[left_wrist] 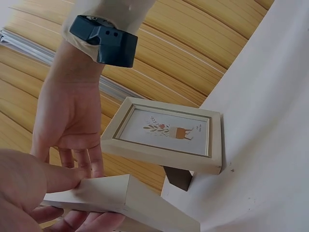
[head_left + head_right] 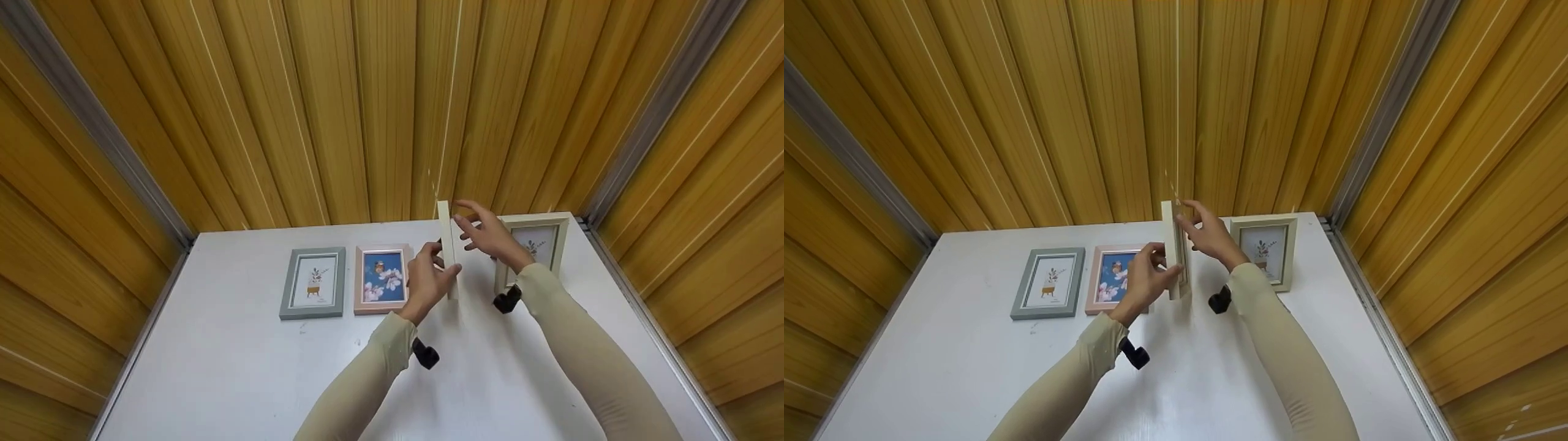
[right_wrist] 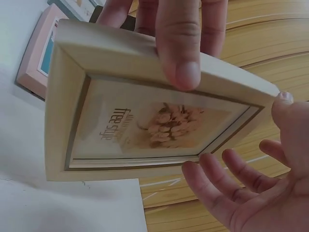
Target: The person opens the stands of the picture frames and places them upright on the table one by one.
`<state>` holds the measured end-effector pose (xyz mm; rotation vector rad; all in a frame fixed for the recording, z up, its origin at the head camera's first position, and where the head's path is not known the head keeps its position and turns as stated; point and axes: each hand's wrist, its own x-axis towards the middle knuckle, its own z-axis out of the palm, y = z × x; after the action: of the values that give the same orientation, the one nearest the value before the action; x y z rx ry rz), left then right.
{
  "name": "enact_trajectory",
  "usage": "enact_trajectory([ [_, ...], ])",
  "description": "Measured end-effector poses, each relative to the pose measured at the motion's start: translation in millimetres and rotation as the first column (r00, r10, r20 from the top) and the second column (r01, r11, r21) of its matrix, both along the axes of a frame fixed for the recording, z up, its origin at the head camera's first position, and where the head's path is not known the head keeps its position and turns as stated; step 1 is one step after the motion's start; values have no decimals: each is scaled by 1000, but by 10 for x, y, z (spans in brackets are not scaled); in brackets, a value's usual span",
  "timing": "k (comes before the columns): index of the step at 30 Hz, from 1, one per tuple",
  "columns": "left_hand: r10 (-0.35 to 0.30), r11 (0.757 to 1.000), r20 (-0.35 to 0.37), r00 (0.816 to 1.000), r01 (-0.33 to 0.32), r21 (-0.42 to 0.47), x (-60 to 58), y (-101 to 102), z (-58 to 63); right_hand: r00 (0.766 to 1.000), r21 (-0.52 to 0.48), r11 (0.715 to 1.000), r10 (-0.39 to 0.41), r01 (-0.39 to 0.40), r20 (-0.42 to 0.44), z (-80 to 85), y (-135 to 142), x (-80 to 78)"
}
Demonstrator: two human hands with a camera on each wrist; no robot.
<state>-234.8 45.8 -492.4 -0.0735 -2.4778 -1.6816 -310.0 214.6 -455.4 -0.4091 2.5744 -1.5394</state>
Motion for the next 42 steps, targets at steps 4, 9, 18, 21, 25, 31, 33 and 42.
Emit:
enact_trajectory([
  [4,-12,999,2,1000,12,37,-11,-41,-5,999,7,1000,-28,28,17,-78,27,20],
  [9,-26,998,-19,999,27,59,-29,-108,-25,998,54,997,-60,58,32,-217,64,47],
  [18,-22,997,-5,1000,22,69,-42,-244,-72,995,158,983,-96,90,30,-403,109,84],
  [21,-25,997,-6,1000,26,78,-51,-294,-88,994,149,986,-90,80,57,-447,111,94],
  [25,-50,994,-23,998,52,98,-60,-372,-133,991,141,986,-100,87,84,-491,113,107],
  [31,-96,983,-37,995,100,153,-103,-473,-225,989,131,983,-136,128,52,-530,111,115],
  [33,-105,980,-36,994,109,167,-117,-497,-249,989,129,982,-144,140,20,-539,109,115],
  [42,-94,983,-7,996,94,157,-132,-503,-329,983,132,975,-170,178,-74,-588,101,123],
])
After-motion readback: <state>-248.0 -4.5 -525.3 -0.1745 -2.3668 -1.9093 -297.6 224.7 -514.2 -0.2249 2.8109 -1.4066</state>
